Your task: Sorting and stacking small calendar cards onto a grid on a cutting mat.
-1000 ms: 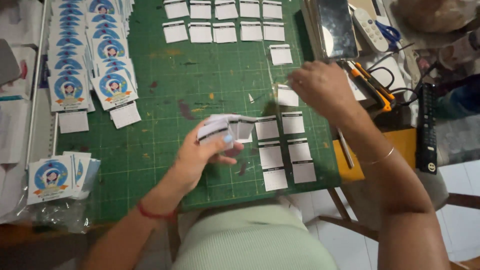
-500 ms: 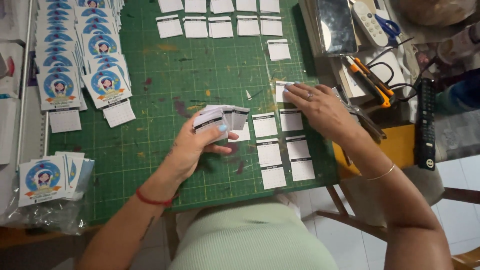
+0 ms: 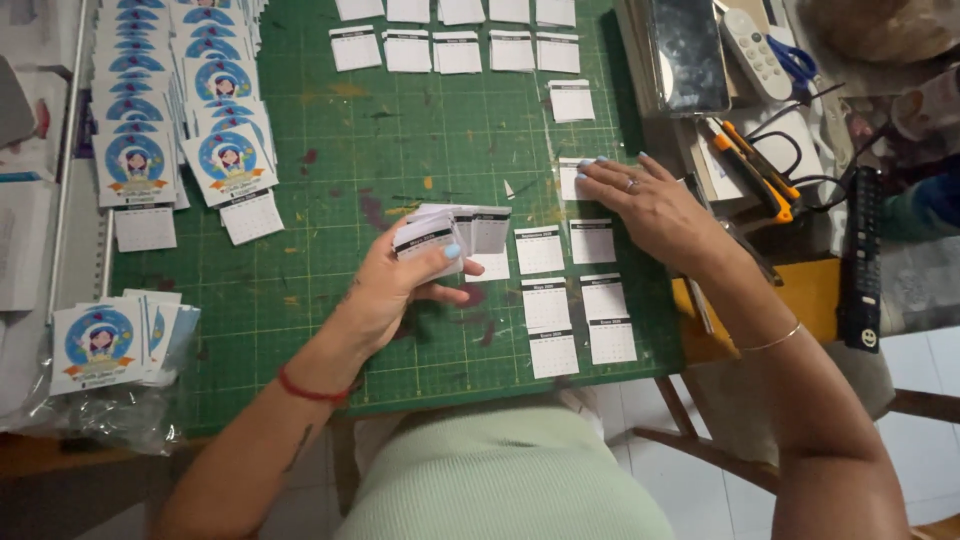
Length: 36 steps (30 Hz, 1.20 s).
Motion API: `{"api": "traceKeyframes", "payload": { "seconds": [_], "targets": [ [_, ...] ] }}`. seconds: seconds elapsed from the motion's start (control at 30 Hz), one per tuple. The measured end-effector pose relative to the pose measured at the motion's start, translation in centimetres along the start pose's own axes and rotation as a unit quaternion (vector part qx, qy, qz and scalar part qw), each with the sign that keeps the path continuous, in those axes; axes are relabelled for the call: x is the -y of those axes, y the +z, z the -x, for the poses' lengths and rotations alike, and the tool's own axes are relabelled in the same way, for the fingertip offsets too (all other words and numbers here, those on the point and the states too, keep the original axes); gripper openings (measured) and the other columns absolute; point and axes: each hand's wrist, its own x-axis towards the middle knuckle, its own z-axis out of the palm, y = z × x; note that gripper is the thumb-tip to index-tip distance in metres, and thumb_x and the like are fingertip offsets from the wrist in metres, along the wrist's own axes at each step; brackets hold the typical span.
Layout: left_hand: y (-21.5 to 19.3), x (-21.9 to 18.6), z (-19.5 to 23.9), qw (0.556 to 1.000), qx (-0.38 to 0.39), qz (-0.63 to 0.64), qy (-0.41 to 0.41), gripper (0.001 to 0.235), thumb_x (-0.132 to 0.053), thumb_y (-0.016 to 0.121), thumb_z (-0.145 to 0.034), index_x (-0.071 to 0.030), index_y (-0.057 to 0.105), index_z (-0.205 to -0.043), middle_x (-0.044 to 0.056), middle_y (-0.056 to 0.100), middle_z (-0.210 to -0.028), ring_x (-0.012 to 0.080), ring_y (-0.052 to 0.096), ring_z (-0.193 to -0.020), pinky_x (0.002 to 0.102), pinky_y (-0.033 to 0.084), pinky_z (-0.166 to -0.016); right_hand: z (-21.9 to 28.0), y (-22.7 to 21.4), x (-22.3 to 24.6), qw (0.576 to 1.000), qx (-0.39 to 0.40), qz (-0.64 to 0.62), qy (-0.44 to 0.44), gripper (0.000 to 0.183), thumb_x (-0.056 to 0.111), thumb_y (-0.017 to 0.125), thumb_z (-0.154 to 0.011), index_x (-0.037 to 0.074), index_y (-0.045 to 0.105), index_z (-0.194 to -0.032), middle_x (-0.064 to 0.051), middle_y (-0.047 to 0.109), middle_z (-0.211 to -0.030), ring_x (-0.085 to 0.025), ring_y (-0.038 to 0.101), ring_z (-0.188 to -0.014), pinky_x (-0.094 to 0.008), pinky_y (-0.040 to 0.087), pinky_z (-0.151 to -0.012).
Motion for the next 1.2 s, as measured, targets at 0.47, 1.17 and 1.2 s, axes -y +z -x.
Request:
{"api": "traceKeyframes", "payload": {
  "seconds": [0.47,1.17,1.2],
  "targets": [
    [0.4,-0.3,0.1,1.000,0.011,-0.011,-0.015,0.048,-0.003,0.079,-0.091,-0.001,0.064,-0.136,0.026,0.079,-0.117,0.0455,0.081,-0.091,0.053,0.074,-0.065,-4.2,-1.2,6.0,0.919,-0.100,-0.380,-0.018,0.031,0.013,0.066,-0.107,0.013,0.073,-0.138,-0.006,0.079,-0.121,-0.026,0.076,-0.113,-0.044,0.060,-0.100],
    [0.2,-0.7,0.3,1.000,0.021,-0.013,0.007,0.055,-0.005,0.081,-0.092,-0.003,0.062,-0.143,0.025,0.079,-0.121,0.0443,0.082,-0.092,0.050,0.074,-0.066,-5.8,-3.0,7.2,0.850,-0.050,-0.515,0.094,0.010,0.015,0.078,-0.100,0.005,0.080,-0.102,-0.008,0.074,-0.082,-0.019,0.070,-0.080,-0.032,0.060,-0.067],
    [0.3,-0.9,0.4,1.000,0.017,-0.016,0.007,0.056,-0.005,0.081,-0.091,-0.002,0.062,-0.143,0.024,0.079,-0.121,0.0433,0.082,-0.091,0.050,0.074,-0.065,-5.8,-3.1,7.2,0.840,-0.045,-0.532,0.099,0.011,0.015,0.078,-0.100,0.004,0.080,-0.102,-0.009,0.074,-0.080,-0.020,0.071,-0.077,-0.032,0.060,-0.065]
  ]
}}
